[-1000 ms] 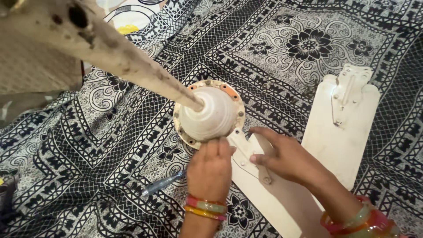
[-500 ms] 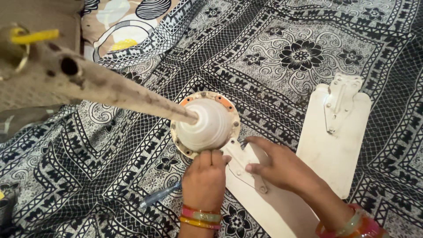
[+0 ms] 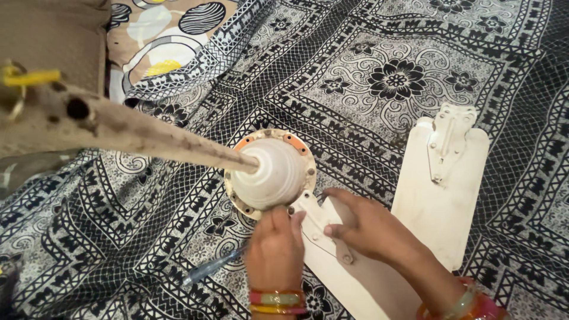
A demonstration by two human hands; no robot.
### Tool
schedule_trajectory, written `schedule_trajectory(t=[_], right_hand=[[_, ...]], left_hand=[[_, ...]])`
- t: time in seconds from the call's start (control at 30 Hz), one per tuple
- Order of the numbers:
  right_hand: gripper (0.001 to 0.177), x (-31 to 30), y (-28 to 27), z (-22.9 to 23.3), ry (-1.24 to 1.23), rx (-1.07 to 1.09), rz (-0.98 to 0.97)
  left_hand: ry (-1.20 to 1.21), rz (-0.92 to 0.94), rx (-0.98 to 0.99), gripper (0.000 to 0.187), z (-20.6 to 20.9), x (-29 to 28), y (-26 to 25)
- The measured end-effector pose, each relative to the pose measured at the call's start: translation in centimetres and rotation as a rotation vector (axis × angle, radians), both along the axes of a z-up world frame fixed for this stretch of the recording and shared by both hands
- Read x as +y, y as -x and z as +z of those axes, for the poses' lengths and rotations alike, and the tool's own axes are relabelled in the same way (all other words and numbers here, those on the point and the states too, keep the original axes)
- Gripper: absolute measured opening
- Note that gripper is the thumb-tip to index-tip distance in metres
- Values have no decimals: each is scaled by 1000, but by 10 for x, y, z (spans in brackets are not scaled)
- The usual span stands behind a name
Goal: The person assembles an electric fan by inserting a metal rod into the motor housing, fitting the plastic fan cap over the rod, and then attaching a fan blade to the motor housing using screws and a screwdriver. The person repeats the blade attachment process for additional blades.
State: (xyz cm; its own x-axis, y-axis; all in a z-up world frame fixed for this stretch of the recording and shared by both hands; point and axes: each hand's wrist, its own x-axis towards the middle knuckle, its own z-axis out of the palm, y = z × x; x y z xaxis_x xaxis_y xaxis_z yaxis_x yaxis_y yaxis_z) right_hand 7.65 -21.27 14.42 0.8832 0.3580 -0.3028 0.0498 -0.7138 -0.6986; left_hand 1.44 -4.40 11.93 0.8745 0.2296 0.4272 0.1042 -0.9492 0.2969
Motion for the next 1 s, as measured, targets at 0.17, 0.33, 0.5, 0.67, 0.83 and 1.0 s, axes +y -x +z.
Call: schedule_trajectory(t=[0.17,0.33,0.5,0.67,0.83,1.0], right_hand=[[78,2,1,5,78,72,-29],[80,3,-1,5,48,14,4],[78,6,1,8,86,56,-27],[74,8,-1,17,163,183,-67],[79,7,0,14,91,49,-34],[79,8,1,12,99,35,-44]], left_hand=[[15,-64,-115,18,-2,0,-6],[-26,29,-32,24,-5,-1,-8],[-86,-15,-58,14,-9,-6,-9],[-172,-214,-100,19,-11,1,-3],[95,-148,-296,20,-9,12,5],[183,40,-162,15,-9,0,-5]])
